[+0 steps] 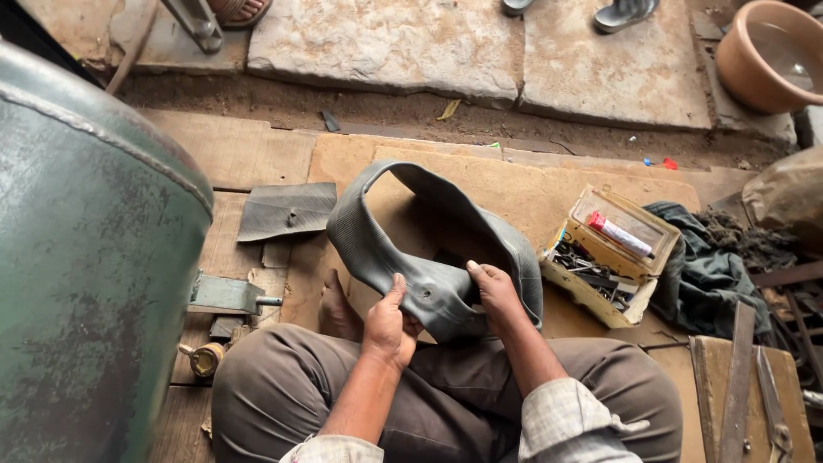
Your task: Patching a hole in a motorcycle inner tube by roughening the rubber with a file and applying a patch.
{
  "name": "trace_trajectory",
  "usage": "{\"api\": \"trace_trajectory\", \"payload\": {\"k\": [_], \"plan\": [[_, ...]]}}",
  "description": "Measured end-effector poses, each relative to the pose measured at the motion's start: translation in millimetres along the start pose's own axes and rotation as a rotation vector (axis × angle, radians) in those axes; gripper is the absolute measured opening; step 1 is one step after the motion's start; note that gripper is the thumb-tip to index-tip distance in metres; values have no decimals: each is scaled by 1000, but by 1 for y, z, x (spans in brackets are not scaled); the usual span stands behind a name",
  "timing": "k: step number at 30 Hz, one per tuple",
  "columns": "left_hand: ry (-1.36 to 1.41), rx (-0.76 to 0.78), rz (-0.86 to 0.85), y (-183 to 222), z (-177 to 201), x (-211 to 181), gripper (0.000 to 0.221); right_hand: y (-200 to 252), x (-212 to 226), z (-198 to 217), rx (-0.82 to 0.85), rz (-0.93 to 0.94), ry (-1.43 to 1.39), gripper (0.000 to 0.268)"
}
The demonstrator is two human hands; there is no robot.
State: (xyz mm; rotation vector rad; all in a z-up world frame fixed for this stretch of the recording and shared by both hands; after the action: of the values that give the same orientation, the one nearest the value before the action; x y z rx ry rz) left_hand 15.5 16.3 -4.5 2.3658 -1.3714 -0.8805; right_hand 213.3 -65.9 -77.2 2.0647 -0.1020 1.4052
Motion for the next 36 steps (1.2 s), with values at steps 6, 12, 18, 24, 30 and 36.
{"api": "trace_trajectory", "payload": {"k": [6, 12, 18, 24, 30, 36], "plan": [[12, 33, -22, 0, 7, 6, 38, 28, 33, -23, -301, 293, 651, 26], [-51, 205, 32, -5, 17, 22, 33, 58, 130, -101, 214, 704, 515, 30], [-292, 408, 110, -7, 28, 13, 34, 5, 136, -124, 533, 78, 948, 53], [-7, 178, 62, -18, 15, 8, 36, -48, 31, -32, 757, -454, 470, 82], [110, -97, -102, -61, 59, 15, 38, -39, 16, -15, 381, -239, 50, 83], [139, -73, -148, -53, 43, 8, 34, 21, 90, 17, 70, -15, 334, 49]]}}
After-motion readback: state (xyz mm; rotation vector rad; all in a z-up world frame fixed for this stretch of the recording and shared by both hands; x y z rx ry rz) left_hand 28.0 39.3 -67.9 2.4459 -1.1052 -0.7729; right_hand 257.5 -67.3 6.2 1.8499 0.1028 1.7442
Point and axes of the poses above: each hand's wrist, its own y-axis away from the middle knuckle, its own z-axis out of the back of the hand, x = y × z, the point moved 2 cm from there along -y, towards the middle knuckle, and after that the axes turned 12 degrees about x, right-handed, at the moved point
